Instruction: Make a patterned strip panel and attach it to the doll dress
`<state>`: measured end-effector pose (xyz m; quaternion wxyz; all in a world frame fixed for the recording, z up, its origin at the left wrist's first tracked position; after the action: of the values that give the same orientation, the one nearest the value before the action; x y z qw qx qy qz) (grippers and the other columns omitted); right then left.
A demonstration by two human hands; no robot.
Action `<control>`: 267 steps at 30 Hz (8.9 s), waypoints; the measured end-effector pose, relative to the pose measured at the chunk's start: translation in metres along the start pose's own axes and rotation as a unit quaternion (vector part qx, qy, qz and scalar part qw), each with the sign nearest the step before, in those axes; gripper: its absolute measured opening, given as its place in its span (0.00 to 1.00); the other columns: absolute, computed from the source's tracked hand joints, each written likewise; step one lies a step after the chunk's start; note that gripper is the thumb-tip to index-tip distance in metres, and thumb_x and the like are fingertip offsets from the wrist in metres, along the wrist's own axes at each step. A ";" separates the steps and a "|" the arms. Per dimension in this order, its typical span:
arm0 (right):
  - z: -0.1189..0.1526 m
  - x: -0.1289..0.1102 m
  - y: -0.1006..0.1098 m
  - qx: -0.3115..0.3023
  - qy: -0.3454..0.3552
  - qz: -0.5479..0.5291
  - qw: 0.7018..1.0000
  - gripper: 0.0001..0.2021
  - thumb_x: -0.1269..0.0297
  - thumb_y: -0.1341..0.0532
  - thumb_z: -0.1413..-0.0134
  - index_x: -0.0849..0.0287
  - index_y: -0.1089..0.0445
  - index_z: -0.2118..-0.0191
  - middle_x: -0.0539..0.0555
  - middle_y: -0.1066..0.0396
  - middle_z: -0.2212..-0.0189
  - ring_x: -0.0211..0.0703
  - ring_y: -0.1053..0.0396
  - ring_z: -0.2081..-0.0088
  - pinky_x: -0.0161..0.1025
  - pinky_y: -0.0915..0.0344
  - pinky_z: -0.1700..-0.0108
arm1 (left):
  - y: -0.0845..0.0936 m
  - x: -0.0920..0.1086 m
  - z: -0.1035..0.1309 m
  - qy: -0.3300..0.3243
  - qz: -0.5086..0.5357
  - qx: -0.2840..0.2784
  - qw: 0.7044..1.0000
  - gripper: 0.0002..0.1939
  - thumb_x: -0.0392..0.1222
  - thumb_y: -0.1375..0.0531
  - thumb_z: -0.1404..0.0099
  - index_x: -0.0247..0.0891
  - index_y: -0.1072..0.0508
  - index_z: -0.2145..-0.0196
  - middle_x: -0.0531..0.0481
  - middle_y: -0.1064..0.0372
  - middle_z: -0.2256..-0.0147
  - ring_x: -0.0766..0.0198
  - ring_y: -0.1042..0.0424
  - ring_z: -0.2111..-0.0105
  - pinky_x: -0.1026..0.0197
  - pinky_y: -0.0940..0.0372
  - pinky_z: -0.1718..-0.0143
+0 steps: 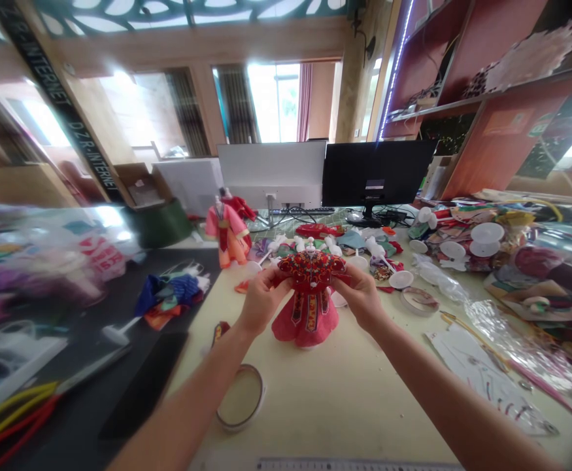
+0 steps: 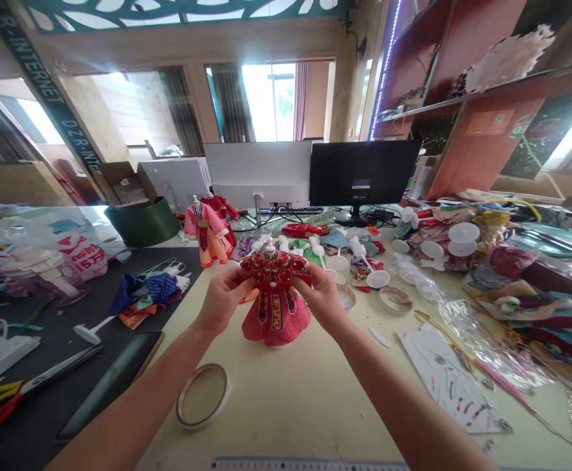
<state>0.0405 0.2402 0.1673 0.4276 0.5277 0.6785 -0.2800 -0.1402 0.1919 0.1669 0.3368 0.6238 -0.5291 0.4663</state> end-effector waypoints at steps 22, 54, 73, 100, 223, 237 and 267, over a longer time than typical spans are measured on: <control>-0.011 0.005 -0.006 0.007 0.053 0.011 0.999 0.09 0.66 0.38 0.52 0.56 0.25 0.62 0.51 0.25 0.68 0.45 0.29 0.66 0.41 0.34 0.61 | -0.008 -0.001 -0.015 -0.029 0.011 -0.045 0.999 0.13 0.43 0.35 0.47 0.35 0.23 0.64 0.49 0.25 0.65 0.61 0.29 0.65 0.60 0.36 0.59; -0.014 -0.004 -0.009 -0.034 0.049 0.057 0.997 0.05 0.65 0.38 0.54 0.57 0.25 0.70 0.49 0.26 0.73 0.44 0.31 0.69 0.39 0.34 0.64 | -0.015 -0.001 -0.040 0.059 -0.016 -0.190 0.980 0.13 0.46 0.30 0.54 0.34 0.22 0.74 0.48 0.25 0.72 0.57 0.28 0.67 0.57 0.34 0.63; -0.013 0.008 -0.016 -0.150 -0.064 -0.102 0.981 0.08 0.62 0.35 0.55 0.55 0.24 0.66 0.51 0.25 0.67 0.47 0.29 0.61 0.42 0.33 0.59 | -0.024 -0.028 -0.062 0.112 -0.026 -0.311 0.943 0.11 0.40 0.33 0.51 0.34 0.22 0.68 0.46 0.25 0.71 0.58 0.28 0.69 0.56 0.33 0.64; -0.013 0.017 -0.020 -0.188 -0.125 -0.166 0.960 0.07 0.66 0.34 0.61 0.56 0.24 0.70 0.52 0.27 0.69 0.43 0.30 0.68 0.41 0.32 0.61 | -0.033 -0.030 -0.062 0.135 0.010 -0.358 0.924 0.12 0.35 0.36 0.51 0.34 0.22 0.65 0.46 0.24 0.69 0.58 0.27 0.69 0.57 0.33 0.64; 0.032 -0.028 -0.032 0.009 0.128 0.146 0.981 0.05 0.68 0.43 0.45 0.55 0.33 0.71 0.51 0.31 0.73 0.43 0.34 0.68 0.40 0.37 0.64 | -0.023 0.014 0.028 -0.034 -0.189 0.088 0.977 0.04 0.35 0.43 0.45 0.37 0.29 0.75 0.54 0.32 0.77 0.64 0.33 0.74 0.64 0.36 0.71; 0.031 -0.032 -0.039 0.021 0.123 0.075 0.989 0.05 0.70 0.43 0.47 0.56 0.31 0.71 0.53 0.30 0.69 0.43 0.32 0.65 0.40 0.35 0.61 | -0.024 0.009 0.031 -0.041 -0.170 0.064 0.982 0.06 0.37 0.45 0.42 0.35 0.30 0.73 0.52 0.32 0.75 0.61 0.31 0.69 0.62 0.36 0.65; 0.053 -0.041 -0.040 -0.014 0.187 0.184 0.965 0.13 0.73 0.46 0.44 0.58 0.31 0.55 0.58 0.32 0.60 0.44 0.34 0.57 0.43 0.33 0.55 | -0.011 -0.006 0.034 -0.014 -0.146 0.056 0.988 0.12 0.48 0.44 0.42 0.36 0.29 0.68 0.47 0.31 0.71 0.59 0.32 0.68 0.59 0.36 0.66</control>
<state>0.0204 0.1652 0.1754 0.3441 0.6806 0.6414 -0.0833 -0.1221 0.1654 0.1506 0.3580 0.7189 -0.4101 0.4323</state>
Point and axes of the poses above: each hand's wrist, its own z-axis away from the middle knuckle, its own y-axis out of the back of the hand, x = y × z, the point moved 5 cm from there along -z, towards the middle knuckle
